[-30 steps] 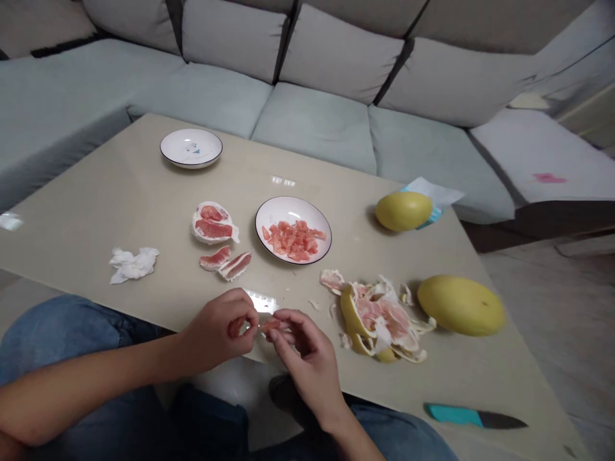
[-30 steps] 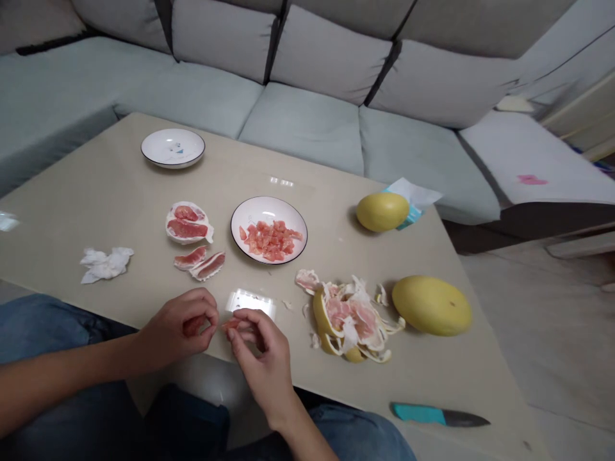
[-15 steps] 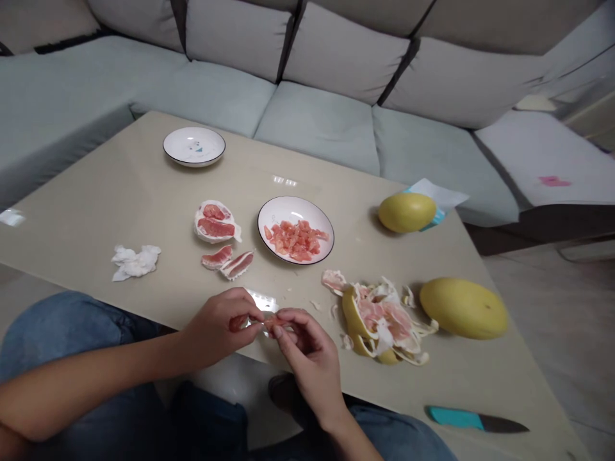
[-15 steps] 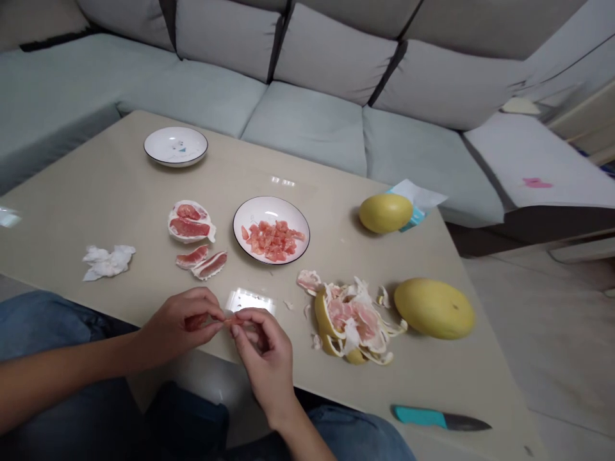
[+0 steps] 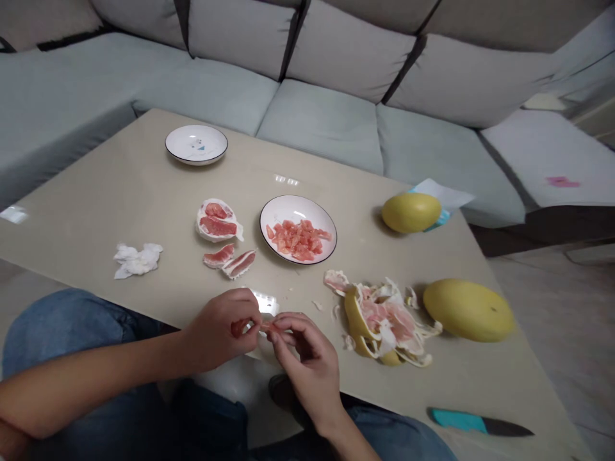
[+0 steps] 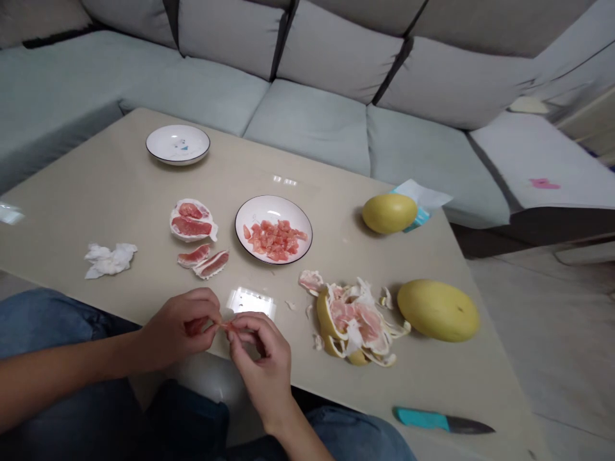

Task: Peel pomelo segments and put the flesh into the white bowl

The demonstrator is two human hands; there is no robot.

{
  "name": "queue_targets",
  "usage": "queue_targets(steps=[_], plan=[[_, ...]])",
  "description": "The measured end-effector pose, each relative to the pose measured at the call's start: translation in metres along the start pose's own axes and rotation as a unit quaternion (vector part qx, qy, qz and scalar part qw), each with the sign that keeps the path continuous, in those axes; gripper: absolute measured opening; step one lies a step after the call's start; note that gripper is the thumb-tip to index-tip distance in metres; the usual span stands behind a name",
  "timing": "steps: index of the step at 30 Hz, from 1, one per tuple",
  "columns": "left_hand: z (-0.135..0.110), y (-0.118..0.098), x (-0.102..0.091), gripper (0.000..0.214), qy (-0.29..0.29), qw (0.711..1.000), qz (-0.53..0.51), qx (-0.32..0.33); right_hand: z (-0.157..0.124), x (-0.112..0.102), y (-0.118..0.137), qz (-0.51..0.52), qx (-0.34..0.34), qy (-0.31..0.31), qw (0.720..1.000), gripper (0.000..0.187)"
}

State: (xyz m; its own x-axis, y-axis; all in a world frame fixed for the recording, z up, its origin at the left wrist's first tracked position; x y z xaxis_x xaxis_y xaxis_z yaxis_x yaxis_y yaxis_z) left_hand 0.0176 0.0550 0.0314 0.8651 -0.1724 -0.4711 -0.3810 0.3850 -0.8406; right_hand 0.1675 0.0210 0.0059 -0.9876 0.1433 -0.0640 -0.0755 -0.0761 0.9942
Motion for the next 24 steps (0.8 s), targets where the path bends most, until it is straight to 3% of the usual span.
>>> queue_targets(steps=[10, 13, 18, 24], plan=[[-0.001, 0.003, 0.000, 0.013, 0.005, 0.995, -0.081, -0.060, -0.006, -0.002, 0.007, -0.049, -0.096, -0.008, 0.994, 0.015], [-0.002, -0.004, -0.002, 0.014, -0.005, 1.000, -0.005, -0.006, -0.008, -0.002, 0.006, -0.050, -0.095, -0.020, 0.994, 0.016], [-0.008, -0.016, -0.001, 0.018, -0.014, 0.988, 0.113, 0.103, -0.010, -0.004, 0.014, -0.111, -0.151, -0.020, 0.982, 0.024], [-0.004, -0.008, -0.002, 0.015, -0.010, 0.999, 0.047, 0.011, 0.003, -0.012, 0.010, -0.059, -0.078, -0.038, 0.994, 0.015]])
Point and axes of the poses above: each hand's wrist, its own z-axis towards the middle knuckle, its own x-axis out of the palm, y = z × x, the point moved 6 cm from there along z, towards the middle knuckle, and after that the axes turned 9 degrees about -y, right-handed, at the moved point
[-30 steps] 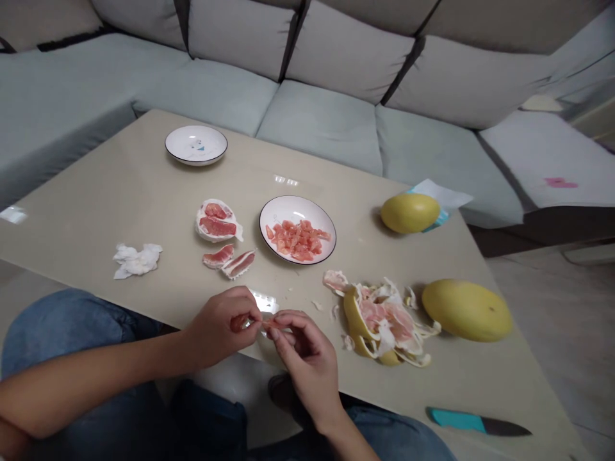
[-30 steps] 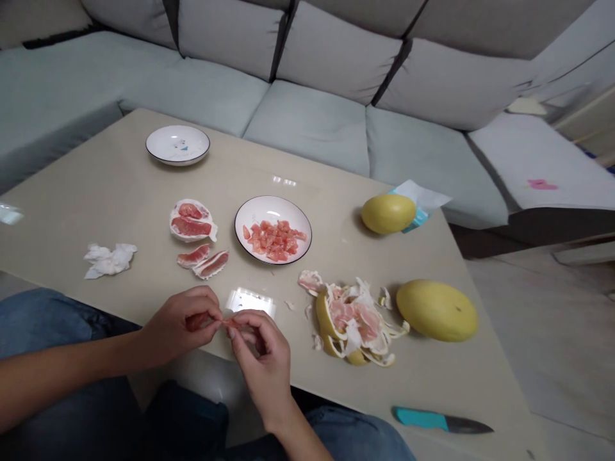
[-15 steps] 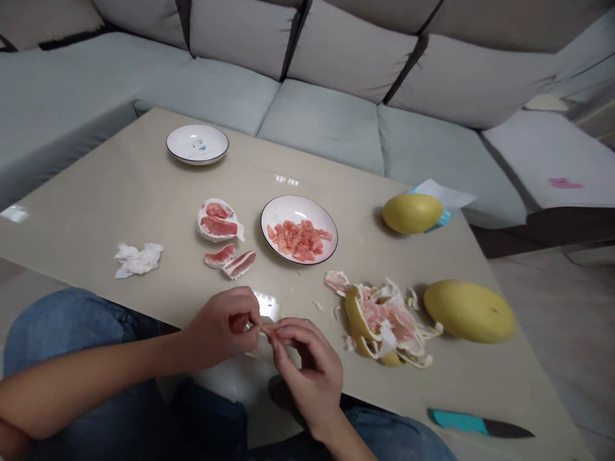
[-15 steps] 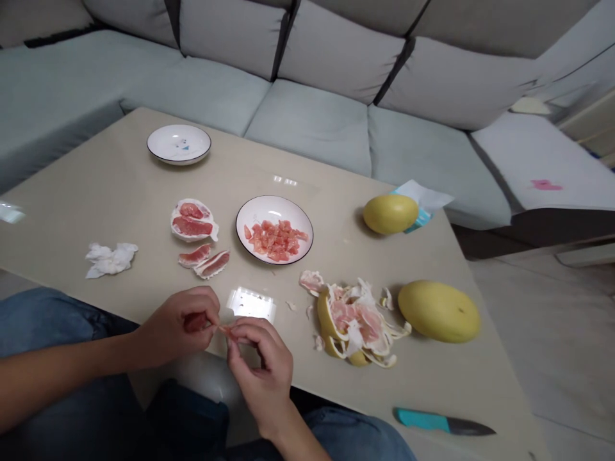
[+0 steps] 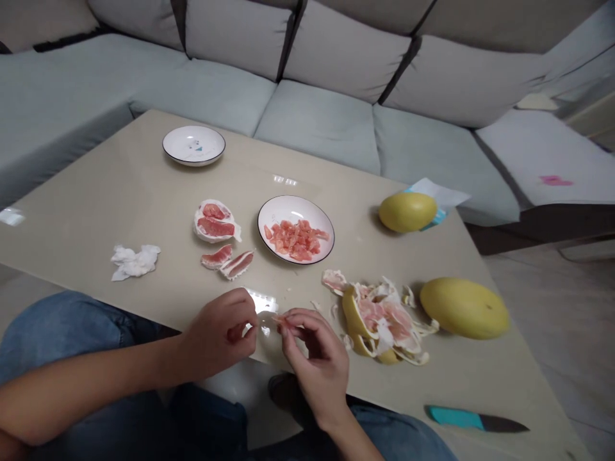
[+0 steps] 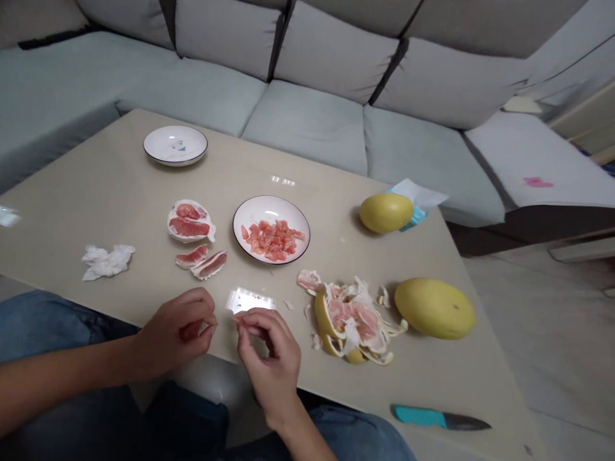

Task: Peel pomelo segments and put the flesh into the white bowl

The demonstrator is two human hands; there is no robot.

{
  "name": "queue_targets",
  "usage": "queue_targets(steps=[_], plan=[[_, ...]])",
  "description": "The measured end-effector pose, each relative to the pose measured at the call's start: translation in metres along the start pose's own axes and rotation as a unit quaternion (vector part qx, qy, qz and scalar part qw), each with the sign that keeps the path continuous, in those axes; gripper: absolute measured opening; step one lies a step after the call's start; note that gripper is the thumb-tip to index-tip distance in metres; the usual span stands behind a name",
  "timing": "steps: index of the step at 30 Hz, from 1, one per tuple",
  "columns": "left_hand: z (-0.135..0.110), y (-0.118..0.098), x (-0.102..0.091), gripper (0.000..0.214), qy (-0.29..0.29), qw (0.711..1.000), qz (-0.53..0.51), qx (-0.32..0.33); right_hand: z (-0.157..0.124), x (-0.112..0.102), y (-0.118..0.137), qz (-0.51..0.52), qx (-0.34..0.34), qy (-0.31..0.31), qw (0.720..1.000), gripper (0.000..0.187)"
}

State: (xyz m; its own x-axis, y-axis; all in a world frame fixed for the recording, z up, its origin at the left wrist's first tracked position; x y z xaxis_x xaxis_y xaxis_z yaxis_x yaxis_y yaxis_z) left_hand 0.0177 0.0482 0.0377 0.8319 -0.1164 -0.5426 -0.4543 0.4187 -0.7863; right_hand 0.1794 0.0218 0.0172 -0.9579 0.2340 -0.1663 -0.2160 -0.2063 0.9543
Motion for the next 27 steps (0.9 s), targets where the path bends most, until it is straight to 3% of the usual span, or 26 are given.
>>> queue_targets(steps=[8, 12, 22, 27], plan=[[0.005, 0.005, -0.003, 0.020, 0.010, 0.999, -0.026, -0.020, 0.001, 0.003, -0.005, 0.034, 0.066, 0.011, 0.997, 0.012], [0.005, 0.007, 0.001, 0.011, 0.018, 0.999, -0.034, -0.011, 0.000, 0.006, -0.006, 0.037, 0.078, 0.022, 0.996, 0.013], [0.005, 0.004, -0.002, 0.011, -0.004, 1.000, -0.024, 0.016, 0.000, 0.007, -0.004, 0.016, 0.054, 0.037, 0.998, 0.010], [0.007, 0.000, -0.006, 0.013, -0.019, 0.999, -0.021, 0.037, 0.001, 0.014, -0.002, -0.020, 0.027, 0.085, 0.996, 0.009]])
Point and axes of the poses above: each hand's wrist, its own z-axis towards the middle knuckle, its own x-axis out of the palm, y = z × x, the point moved 6 cm from there along z, towards the middle knuckle, and after that the axes turned 9 degrees about -y, right-handed, at the moved point
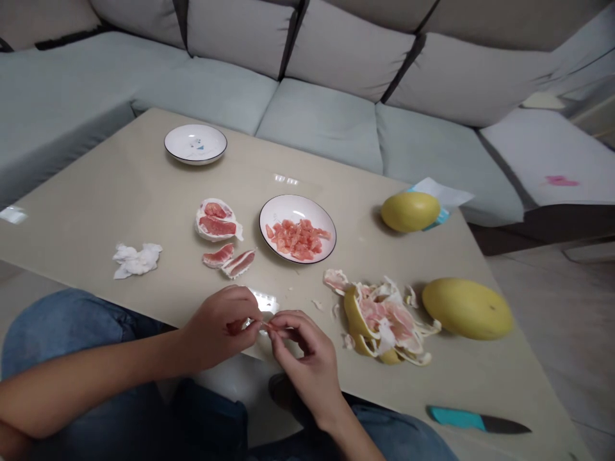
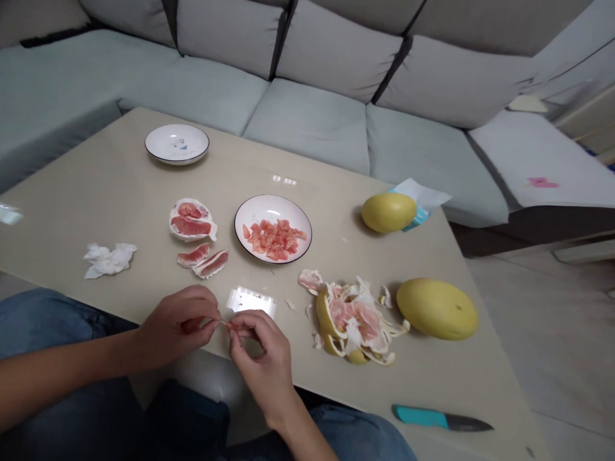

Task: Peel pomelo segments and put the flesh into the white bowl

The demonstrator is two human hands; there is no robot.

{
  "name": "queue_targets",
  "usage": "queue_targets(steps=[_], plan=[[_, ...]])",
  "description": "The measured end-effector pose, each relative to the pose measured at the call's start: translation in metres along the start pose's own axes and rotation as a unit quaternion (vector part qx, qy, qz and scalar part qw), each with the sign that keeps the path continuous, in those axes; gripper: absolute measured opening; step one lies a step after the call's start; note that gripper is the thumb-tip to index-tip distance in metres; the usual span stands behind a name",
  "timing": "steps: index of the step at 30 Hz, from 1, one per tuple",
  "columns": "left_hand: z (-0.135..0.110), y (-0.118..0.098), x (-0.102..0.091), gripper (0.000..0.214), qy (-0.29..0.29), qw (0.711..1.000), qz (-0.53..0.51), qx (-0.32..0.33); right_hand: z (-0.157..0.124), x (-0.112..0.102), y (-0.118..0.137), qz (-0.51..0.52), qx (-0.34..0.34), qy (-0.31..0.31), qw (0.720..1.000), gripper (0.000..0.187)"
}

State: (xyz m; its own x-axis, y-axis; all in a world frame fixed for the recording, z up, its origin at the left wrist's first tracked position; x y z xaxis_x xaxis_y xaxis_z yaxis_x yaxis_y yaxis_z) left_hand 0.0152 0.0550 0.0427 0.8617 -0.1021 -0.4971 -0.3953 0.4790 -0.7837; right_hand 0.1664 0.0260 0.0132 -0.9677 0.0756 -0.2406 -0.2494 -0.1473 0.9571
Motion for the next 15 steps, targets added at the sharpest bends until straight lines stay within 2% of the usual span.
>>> queue_targets(steps=[9, 12, 15], plan=[[0.000, 0.009, -0.003, 0.008, -0.009, 0.999, -0.036, -0.018, -0.001, 0.004, -0.010, -0.002, 0.042, 0.030, 0.999, 0.012], [-0.001, 0.013, -0.001, 0.008, 0.003, 0.997, -0.056, -0.045, 0.000, 0.005, -0.014, 0.018, 0.071, 0.047, 0.996, 0.009], [-0.001, 0.018, 0.001, 0.007, 0.019, 0.992, -0.071, -0.098, 0.002, 0.004, -0.020, 0.068, 0.131, 0.049, 0.988, 0.013]])
Point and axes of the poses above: each hand's wrist, its own z-axis towards the middle knuckle, its own x-axis out of the palm, y = z × x, the point moved 6 cm from there along z, towards the middle knuckle, and after that the axes turned 9 degrees about -y, right-handed, at the moved point
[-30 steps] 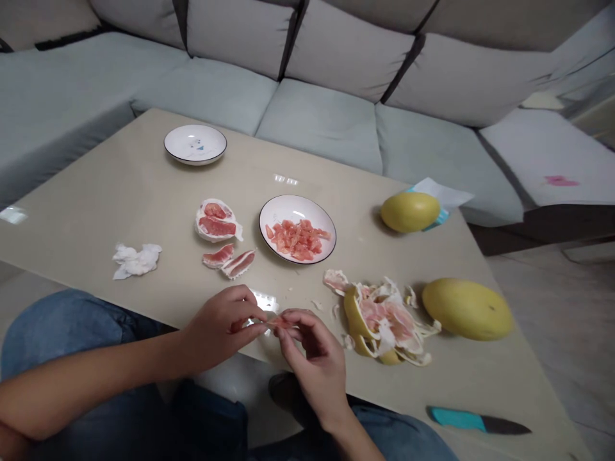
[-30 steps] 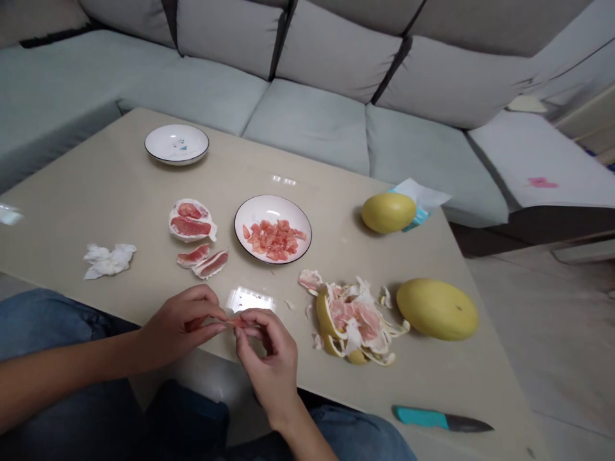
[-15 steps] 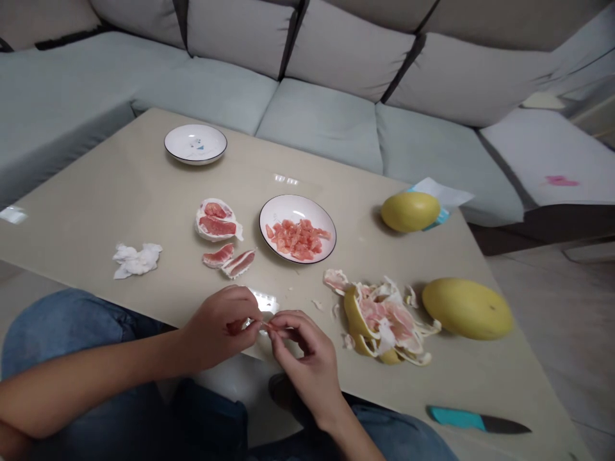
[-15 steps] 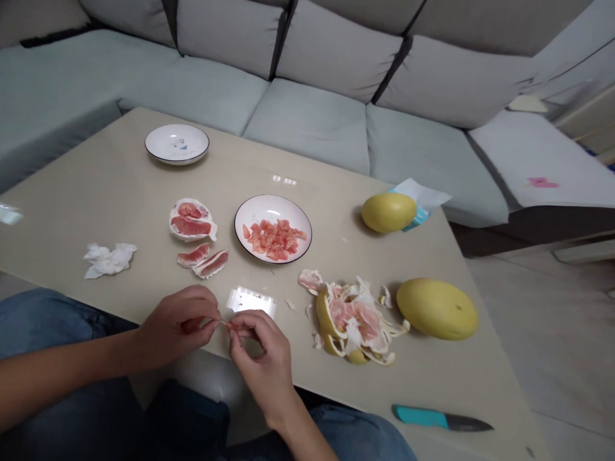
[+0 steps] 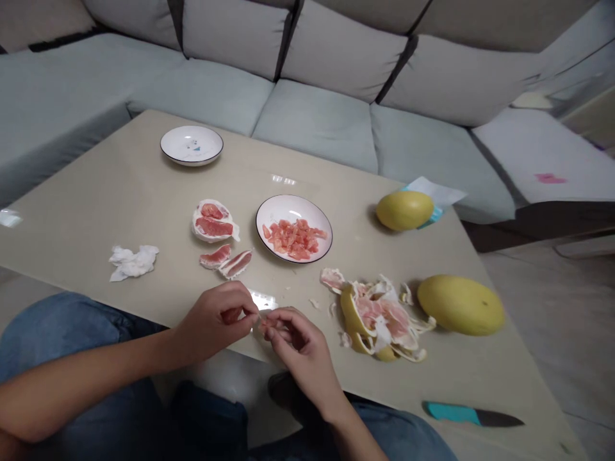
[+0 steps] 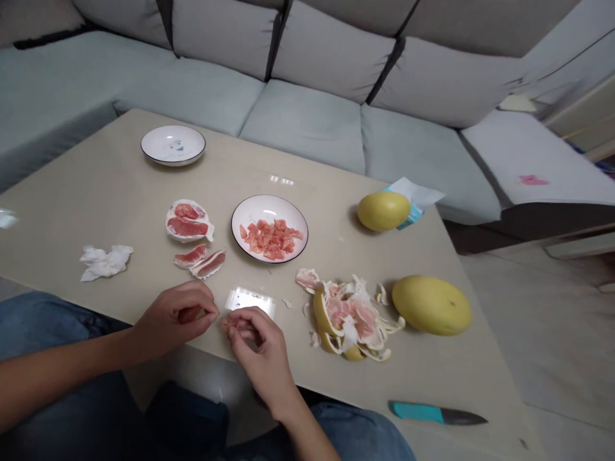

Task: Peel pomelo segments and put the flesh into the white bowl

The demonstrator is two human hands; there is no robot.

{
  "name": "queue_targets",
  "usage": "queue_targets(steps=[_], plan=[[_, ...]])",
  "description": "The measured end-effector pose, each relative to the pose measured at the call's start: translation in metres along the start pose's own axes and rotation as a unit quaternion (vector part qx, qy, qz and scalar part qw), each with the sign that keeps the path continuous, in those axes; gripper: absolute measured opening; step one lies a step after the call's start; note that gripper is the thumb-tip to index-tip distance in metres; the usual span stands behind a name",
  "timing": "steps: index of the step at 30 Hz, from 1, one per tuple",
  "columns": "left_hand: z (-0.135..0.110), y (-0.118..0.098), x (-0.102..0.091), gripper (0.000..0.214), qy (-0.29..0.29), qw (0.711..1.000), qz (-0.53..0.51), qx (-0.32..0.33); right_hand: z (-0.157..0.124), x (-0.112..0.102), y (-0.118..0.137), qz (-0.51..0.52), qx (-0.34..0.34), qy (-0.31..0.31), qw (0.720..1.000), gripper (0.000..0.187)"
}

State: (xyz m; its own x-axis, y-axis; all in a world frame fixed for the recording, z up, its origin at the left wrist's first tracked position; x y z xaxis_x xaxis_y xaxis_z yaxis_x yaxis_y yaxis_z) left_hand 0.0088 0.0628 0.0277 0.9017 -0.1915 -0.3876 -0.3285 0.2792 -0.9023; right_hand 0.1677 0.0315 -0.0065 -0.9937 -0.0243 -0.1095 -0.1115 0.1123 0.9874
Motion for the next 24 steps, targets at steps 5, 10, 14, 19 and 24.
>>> queue_targets(steps=[5, 10, 14, 19, 24], plan=[[0.000, 0.005, 0.004, 0.008, 0.017, 0.998, -0.021, -0.054, 0.002, 0.013, -0.009, 0.138, 0.104, 0.091, 0.981, 0.027], [0.000, 0.011, 0.007, 0.010, 0.035, 0.996, -0.028, -0.071, 0.000, 0.021, -0.015, 0.182, 0.143, 0.119, 0.965, 0.029], [0.000, 0.011, 0.006, 0.008, 0.033, 0.997, -0.026, -0.061, 0.000, 0.015, -0.012, 0.149, 0.122, 0.096, 0.977, 0.021], [0.001, 0.008, 0.005, 0.009, 0.025, 0.999, -0.007, -0.034, 0.003, 0.009, -0.006, 0.132, 0.093, 0.068, 0.985, 0.017], [0.006, 0.009, 0.001, 0.010, 0.002, 1.000, 0.018, -0.015, 0.000, 0.008, -0.002, 0.123, 0.068, 0.066, 0.988, 0.015]])
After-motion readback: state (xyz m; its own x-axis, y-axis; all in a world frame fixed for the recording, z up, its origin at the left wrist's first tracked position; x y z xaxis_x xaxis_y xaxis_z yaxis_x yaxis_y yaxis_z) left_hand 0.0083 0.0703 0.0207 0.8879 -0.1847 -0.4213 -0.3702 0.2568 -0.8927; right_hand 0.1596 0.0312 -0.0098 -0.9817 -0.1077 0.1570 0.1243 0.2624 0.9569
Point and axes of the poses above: each hand's wrist, its own z-axis towards the middle knuckle, its own x-axis out of the palm, y = z × x, the point moved 6 cm from there along z, towards the middle knuckle, and after that the axes turned 9 degrees about -y, right-handed, at the moved point
